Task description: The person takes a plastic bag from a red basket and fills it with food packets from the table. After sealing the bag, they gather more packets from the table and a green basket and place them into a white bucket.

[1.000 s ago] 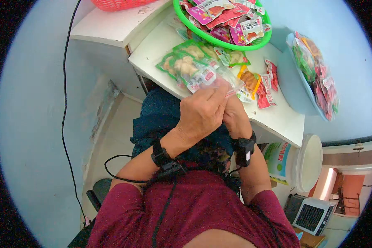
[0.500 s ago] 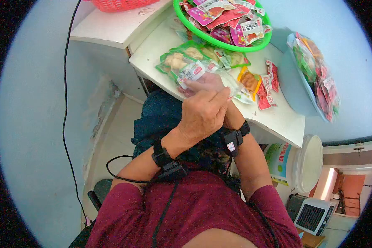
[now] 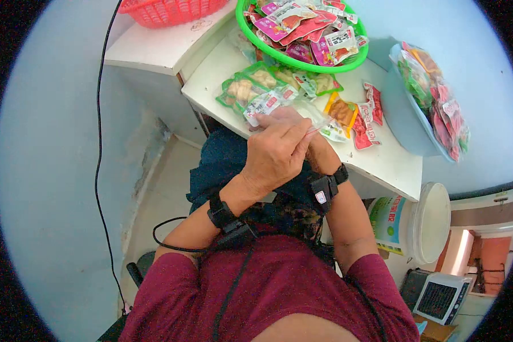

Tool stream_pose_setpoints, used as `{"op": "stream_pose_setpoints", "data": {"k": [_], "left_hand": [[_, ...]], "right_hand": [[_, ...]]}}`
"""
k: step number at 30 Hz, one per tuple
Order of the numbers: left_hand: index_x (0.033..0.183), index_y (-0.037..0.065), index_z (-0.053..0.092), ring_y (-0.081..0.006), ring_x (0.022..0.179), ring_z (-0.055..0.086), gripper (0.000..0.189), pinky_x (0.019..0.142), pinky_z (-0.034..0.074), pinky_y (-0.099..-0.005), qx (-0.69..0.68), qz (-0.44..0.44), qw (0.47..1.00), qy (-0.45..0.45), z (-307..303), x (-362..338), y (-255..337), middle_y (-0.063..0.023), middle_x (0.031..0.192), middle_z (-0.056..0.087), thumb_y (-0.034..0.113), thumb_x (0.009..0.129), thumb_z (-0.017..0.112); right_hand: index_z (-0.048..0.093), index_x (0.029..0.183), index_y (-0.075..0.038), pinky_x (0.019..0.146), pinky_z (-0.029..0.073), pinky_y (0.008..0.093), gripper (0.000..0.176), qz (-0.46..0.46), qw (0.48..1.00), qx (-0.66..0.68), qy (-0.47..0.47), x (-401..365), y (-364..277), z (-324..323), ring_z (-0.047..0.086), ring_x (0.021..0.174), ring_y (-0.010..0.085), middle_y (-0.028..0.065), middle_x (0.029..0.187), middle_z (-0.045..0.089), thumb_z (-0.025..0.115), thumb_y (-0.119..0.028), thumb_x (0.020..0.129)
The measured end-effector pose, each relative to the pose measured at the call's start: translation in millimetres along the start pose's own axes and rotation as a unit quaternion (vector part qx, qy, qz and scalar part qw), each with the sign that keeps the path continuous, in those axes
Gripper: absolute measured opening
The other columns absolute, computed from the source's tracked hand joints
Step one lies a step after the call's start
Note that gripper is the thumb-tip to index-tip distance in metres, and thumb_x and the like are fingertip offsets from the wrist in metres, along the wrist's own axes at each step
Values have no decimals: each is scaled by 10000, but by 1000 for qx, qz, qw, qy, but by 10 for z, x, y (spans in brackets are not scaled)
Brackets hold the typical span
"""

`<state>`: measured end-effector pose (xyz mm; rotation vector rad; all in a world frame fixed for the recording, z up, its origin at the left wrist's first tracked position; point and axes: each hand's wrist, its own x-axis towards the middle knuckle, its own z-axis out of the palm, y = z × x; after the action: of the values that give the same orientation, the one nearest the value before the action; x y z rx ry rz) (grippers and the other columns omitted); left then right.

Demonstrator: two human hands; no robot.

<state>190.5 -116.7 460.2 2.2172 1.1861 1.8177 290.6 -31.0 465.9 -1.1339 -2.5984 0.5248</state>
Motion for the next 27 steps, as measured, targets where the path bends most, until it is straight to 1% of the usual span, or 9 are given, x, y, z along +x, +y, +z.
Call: {"op": "stream_pose_setpoints", "data": {"k": [5, 10, 13, 16, 19, 22, 24, 25, 27], "left_hand": [[1037, 40, 671, -319, 856, 684, 224, 724, 556, -388, 15, -6, 999, -34, -1, -17, 20, -145, 942, 695, 91, 820, 696], [1071, 45, 669, -324, 851, 685, 281, 724, 559, -391, 0, 0, 999, -39, -86, -18, 24, -146, 946, 696, 109, 802, 719], [1112, 54, 667, -323, 845, 687, 335, 718, 561, -390, 13, -5, 998, -54, -106, -98, 0, -151, 958, 696, 127, 793, 735], [1146, 59, 665, -312, 817, 686, 378, 696, 559, -376, 19, -10, 997, -69, -142, -135, 8, -152, 952, 695, 145, 787, 746], [1162, 57, 664, -301, 762, 665, 408, 666, 546, -363, 10, 0, 997, -82, -213, -163, 17, -135, 901, 681, 154, 776, 752], [1167, 48, 661, -300, 767, 629, 428, 679, 526, -371, 51, 22, 994, -96, -381, -248, -5, -121, 883, 652, 146, 761, 752], [1173, 43, 657, -302, 798, 606, 442, 707, 513, -389, 54, 50, 995, -74, -445, -349, -120, -117, 897, 629, 132, 750, 748], [1174, 37, 653, -332, 953, 596, 435, 834, 497, -422, 60, 30, 994, -89, -494, -425, -160, -149, 1043, 620, 110, 752, 731], [1160, 42, 661, -350, 1030, 582, 415, 903, 475, -441, 128, 69, 986, -81, -523, -506, -261, -162, 1119, 606, 93, 753, 722]], "right_hand": [[689, 1071, -187, 609, 480, 392, 294, -97, 979, -177, -10, 27, 38, 100, 631, 702, 264, 85, 805, 665, 618, -354, 840], [687, 1074, -194, 609, 467, 397, 308, -95, 975, -199, -3, -8, 70, 110, 615, 688, 280, 96, 786, 653, 581, -366, 842], [693, 1069, -142, 653, 485, 370, 281, 8, 999, 34, -22, -56, 189, 120, 624, 732, 265, 104, 831, 658, 596, -292, 852], [697, 1064, -72, 702, 506, 321, 249, -86, 985, 129, 73, -382, 21, -58, 635, 780, 216, 98, 893, 674, 615, -188, 860], [694, 968, 11, 674, 515, 294, 259, 38, 917, 380, 117, -672, -46, -1, 646, 752, 160, 72, 861, 705, 637, -234, 906], [700, 1027, 2, 706, 525, 279, 219, 132, 932, 327, 81, -1051, -82, -210, 649, 743, 132, 56, 847, 705, 637, -165, 900], [699, 1039, 9, 697, 531, 284, 206, 190, 902, 365, 133, -1263, -73, -360, 658, 758, 110, 65, 852, 709, 648, -115, 882], [697, 1040, 9, 695, 535, 290, 203, 212, 896, 352, 168, -1346, -28, -413, 662, 761, 112, 68, 846, 710, 650, -99, 876], [691, 1056, 3, 710, 541, 302, 214, 226, 903, 274, 242, -1454, 68, -444, 673, 790, 137, 87, 867, 712, 653, -63, 856]]}}
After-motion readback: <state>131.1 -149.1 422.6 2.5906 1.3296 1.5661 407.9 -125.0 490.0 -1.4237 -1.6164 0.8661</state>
